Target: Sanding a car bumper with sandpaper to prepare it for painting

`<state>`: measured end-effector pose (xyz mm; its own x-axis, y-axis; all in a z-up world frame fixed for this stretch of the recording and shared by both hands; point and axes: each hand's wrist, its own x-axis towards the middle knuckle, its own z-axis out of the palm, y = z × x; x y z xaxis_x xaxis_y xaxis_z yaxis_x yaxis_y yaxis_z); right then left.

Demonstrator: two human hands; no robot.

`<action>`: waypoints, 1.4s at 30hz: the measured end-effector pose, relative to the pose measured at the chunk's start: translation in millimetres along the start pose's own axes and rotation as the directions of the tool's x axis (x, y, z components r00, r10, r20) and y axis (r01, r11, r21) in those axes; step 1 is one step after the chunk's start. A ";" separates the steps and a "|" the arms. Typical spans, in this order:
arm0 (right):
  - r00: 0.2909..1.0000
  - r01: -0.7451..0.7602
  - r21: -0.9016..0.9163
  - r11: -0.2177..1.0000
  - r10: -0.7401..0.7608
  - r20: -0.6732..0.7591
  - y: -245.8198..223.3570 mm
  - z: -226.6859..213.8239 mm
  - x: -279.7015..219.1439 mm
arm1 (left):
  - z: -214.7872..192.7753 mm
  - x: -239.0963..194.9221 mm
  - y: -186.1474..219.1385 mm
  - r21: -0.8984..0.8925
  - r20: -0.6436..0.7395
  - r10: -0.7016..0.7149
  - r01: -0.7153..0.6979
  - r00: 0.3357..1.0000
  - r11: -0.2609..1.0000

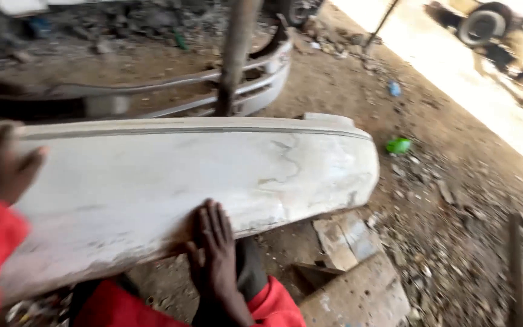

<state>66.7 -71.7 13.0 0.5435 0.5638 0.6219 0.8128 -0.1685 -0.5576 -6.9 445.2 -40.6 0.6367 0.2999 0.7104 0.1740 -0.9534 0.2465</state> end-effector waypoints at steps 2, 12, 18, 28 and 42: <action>0.999 -0.011 -0.150 0.989 0.018 0.045 9.5 7.0 -6.3 | -56.3 24.1 76.1 0.557 -0.005 0.057 -0.044 0.998 0.829; 0.988 -0.010 -0.386 0.923 0.069 0.140 5.1 15.1 -35.1 | -64.7 31.9 96.0 0.465 0.095 -0.134 0.075 0.986 0.882; 0.985 -0.014 -0.396 0.918 0.081 0.154 -11.1 15.3 -26.5 | -63.8 30.7 94.4 0.491 0.075 -0.113 0.062 0.991 0.869; 0.997 0.074 -0.328 0.942 -0.057 0.060 33.9 34.2 65.0 | -34.5 20.6 64.0 0.476 -0.034 -0.077 0.084 0.996 0.876; 0.972 0.236 -0.365 0.901 -0.214 0.099 36.5 57.9 133.3 | -19.7 24.0 62.4 0.421 -0.169 -0.036 0.105 0.985 0.901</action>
<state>156.6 44.0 43.8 0.3332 0.6643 0.6691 0.9368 -0.3138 -0.1550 4.4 393.5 4.8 0.4939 0.3355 0.8022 0.5399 -0.8415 0.0195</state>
